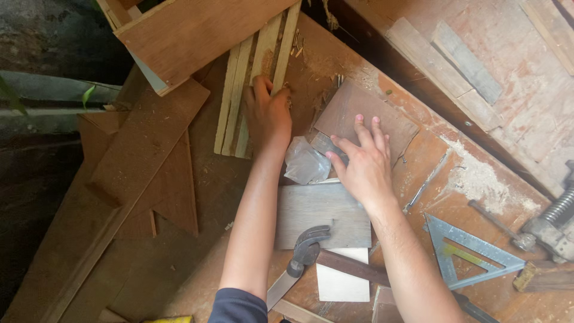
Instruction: The person uses a hand saw to cut a thin wooden strip on a workbench, then uses a hammer to drive a nail into the cut piece. The person handles the saw, hammer, and wood pieces throughout the clip.
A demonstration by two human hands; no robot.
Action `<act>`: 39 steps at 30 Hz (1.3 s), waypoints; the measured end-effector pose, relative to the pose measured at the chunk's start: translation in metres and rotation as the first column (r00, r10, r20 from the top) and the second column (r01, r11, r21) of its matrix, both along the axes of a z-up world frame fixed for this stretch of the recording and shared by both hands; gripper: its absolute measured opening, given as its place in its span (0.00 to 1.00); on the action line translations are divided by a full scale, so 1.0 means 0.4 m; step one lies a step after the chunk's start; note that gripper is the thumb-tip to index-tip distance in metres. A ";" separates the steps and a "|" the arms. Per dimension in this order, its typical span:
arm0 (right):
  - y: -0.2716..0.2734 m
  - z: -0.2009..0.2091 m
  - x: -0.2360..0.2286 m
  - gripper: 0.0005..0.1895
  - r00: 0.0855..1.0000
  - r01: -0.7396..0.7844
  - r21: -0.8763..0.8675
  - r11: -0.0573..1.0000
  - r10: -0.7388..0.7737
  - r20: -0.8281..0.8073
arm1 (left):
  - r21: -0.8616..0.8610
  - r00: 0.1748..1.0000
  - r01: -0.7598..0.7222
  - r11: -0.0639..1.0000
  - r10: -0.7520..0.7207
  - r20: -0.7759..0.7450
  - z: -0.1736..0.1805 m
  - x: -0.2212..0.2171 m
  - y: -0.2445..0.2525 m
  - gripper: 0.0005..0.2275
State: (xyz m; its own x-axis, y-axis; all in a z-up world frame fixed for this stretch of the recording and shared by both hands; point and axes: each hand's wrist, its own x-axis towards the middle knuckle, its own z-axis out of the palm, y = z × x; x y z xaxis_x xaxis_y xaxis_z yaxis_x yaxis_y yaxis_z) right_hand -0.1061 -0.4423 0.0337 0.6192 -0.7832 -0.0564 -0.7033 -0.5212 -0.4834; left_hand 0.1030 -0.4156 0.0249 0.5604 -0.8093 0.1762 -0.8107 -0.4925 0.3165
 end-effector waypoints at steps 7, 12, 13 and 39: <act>-0.003 -0.007 -0.014 0.20 1.000 -0.025 0.015 1.000 0.025 0.003 | 0.028 0.993 0.086 0.996 -0.088 0.076 -0.003 0.016 -0.025 0.04; -0.016 0.000 -0.019 0.21 0.999 -0.033 0.024 0.999 0.034 -0.007 | 0.107 0.950 0.249 0.963 -0.264 0.167 -0.016 0.042 -0.029 0.05; -0.017 0.002 -0.019 0.21 0.999 -0.031 0.031 0.999 0.031 -0.015 | 0.117 0.943 0.276 0.954 -0.293 0.160 -0.016 0.042 -0.021 0.05; 0.002 -0.017 -0.015 0.20 0.999 0.017 0.006 1.000 -0.017 0.037 | 0.007 0.973 0.226 0.974 -0.226 0.041 -0.027 -0.019 -0.002 0.03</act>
